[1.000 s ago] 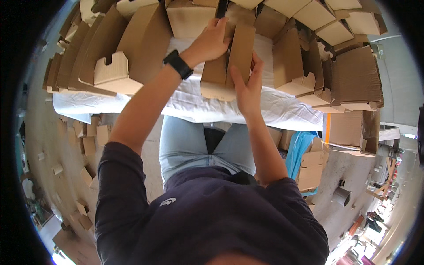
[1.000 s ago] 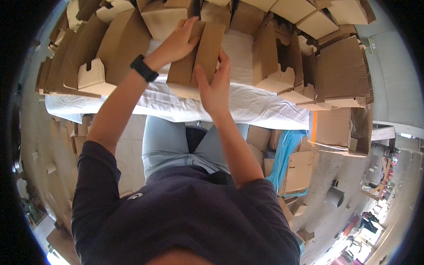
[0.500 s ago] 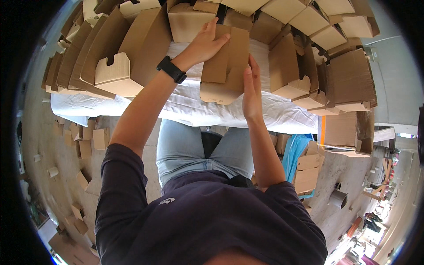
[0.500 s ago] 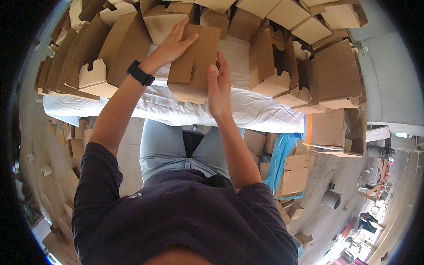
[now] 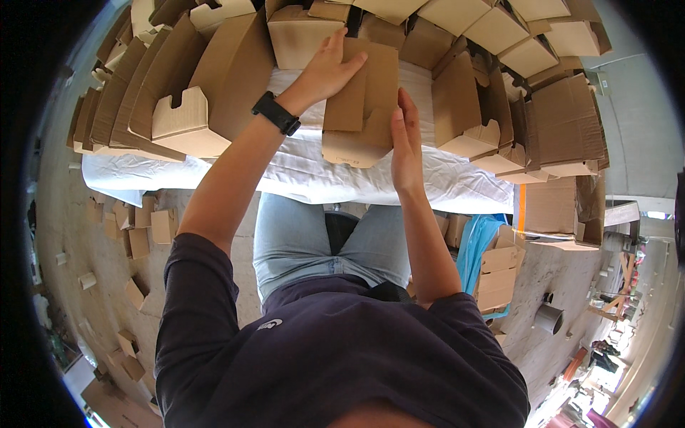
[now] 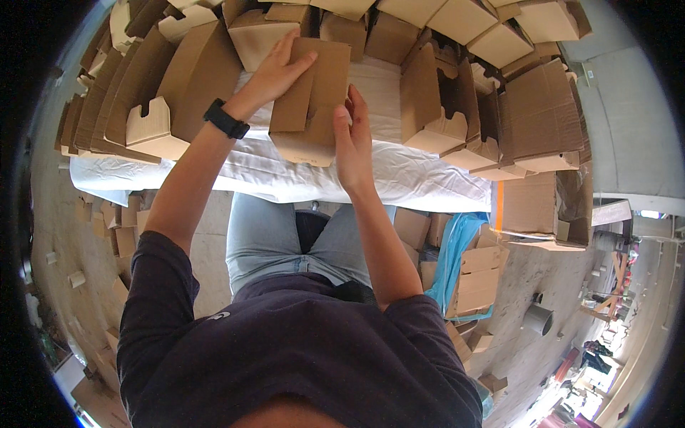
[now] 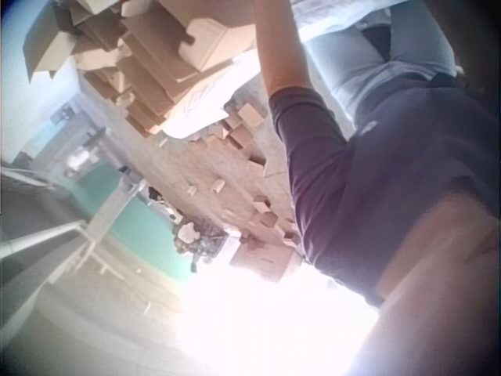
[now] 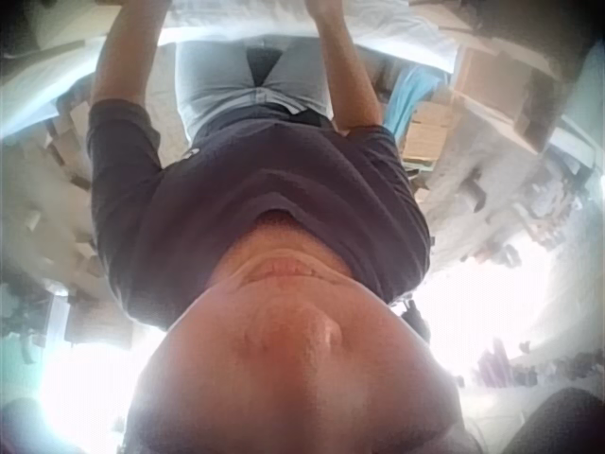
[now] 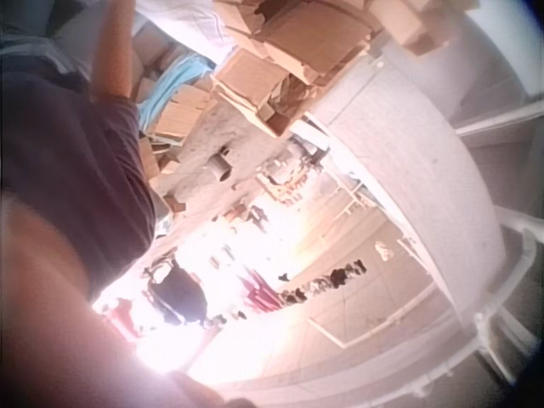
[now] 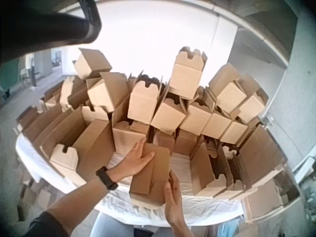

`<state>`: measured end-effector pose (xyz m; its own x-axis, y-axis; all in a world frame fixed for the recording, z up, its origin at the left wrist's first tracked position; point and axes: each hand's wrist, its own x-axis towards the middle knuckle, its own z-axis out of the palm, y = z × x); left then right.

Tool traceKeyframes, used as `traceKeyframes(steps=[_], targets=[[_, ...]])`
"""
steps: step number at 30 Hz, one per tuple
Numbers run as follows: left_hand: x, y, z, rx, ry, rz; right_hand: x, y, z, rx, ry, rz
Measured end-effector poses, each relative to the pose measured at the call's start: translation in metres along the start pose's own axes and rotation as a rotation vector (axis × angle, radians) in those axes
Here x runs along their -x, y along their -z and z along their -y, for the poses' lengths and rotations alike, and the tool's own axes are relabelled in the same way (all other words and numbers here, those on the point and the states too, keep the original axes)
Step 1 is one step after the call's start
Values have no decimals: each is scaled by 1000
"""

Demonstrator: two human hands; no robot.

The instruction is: The person picks up flat cardboard sheets from the floor, folds them into rectangular boxes by hand, and stacks them on a table among other finished boxes.

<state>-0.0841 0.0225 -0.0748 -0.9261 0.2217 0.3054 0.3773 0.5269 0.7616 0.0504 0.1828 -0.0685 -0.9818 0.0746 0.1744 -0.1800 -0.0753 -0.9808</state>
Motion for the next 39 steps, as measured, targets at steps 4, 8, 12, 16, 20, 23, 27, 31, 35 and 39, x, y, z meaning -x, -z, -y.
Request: traceKeyframes(steps=[4,8,12,16,20,23,27,31,35,39], targets=[[-1,-1,-2,63,26,-6,0,0,-1,22,-4,1],[-1,-4,-1,307,141,2,-1,0,-3,-12,-28,11],[4,-4,-18,478,221,42,-6,3,-5,-13,-41,-10],[0,-15,4,357,219,22,-6,0,-8,10,-12,-36],[2,-18,4,396,164,20,-7,-4,-7,76,-5,-76],[6,-17,-1,336,101,9,-11,1,-6,3,-72,-69],[10,-21,-5,236,50,-40,-9,1,3,41,-102,-76],[11,-19,-13,192,79,-74,-11,1,-2,171,-63,-82],[7,-10,-16,243,118,-68,-10,0,1,8,-99,-71],[5,-8,-12,308,147,-60,-9,-1,6,-70,-116,-53]])
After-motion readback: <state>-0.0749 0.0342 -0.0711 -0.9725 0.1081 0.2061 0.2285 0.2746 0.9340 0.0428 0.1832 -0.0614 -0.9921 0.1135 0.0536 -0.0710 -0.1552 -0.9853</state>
